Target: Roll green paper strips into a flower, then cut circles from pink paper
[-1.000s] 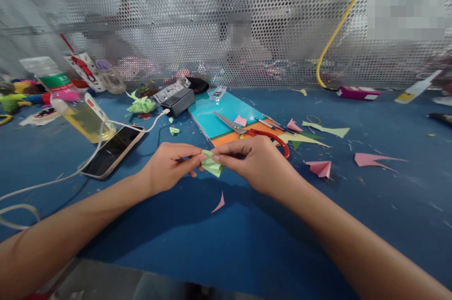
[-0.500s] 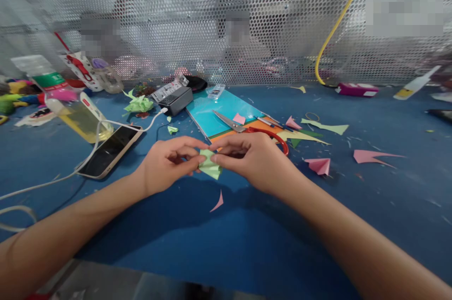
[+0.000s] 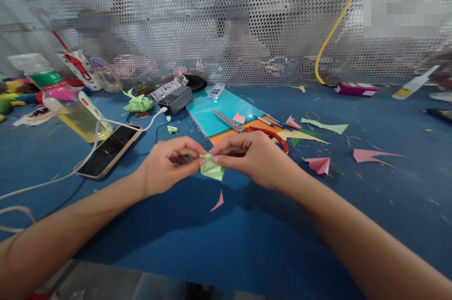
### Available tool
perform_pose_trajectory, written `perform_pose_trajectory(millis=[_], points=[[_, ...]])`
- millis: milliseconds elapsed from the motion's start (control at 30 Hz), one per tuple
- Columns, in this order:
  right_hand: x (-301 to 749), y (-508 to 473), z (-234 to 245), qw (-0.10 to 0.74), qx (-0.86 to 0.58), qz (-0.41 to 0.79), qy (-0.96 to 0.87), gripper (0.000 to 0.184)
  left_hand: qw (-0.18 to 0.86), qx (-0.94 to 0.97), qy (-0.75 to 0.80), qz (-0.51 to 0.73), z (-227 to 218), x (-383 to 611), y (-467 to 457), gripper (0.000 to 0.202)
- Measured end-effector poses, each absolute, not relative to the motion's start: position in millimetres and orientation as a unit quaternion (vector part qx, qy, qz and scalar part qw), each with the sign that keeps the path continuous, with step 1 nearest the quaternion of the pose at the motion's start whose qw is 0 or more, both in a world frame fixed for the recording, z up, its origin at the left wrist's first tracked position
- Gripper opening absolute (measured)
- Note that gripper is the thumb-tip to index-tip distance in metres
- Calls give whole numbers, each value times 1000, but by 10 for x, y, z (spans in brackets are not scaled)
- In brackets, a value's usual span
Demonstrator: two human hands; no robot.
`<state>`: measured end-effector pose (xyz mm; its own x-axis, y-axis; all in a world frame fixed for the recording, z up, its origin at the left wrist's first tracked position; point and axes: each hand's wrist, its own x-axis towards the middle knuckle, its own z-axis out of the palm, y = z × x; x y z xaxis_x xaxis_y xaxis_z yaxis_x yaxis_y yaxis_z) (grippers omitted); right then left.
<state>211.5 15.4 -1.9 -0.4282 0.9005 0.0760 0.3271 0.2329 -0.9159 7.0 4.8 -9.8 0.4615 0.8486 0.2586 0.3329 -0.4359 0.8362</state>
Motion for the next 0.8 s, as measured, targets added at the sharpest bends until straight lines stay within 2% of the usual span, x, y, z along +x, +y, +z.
perform_pose_trajectory(millis=[200,400,567,667,800], points=[[2089,115,-6,325,-441,433,-716,18,318,776,413,356,-112,84,34,32],[2033,68,-31,304,-491,429,-695,20,227,821,413,322,-133,104,15,32],[2054,81,-50,274,-478,423,-720,13,279,793,432,327,-145,119,-7,27],[2053,76,-71,267,-495,356,-746,9,314,768,444,338,-163,139,-16,23],[2020,43,-105,280,-503,266,-774,11,304,766,448,346,-172,165,-21,21]])
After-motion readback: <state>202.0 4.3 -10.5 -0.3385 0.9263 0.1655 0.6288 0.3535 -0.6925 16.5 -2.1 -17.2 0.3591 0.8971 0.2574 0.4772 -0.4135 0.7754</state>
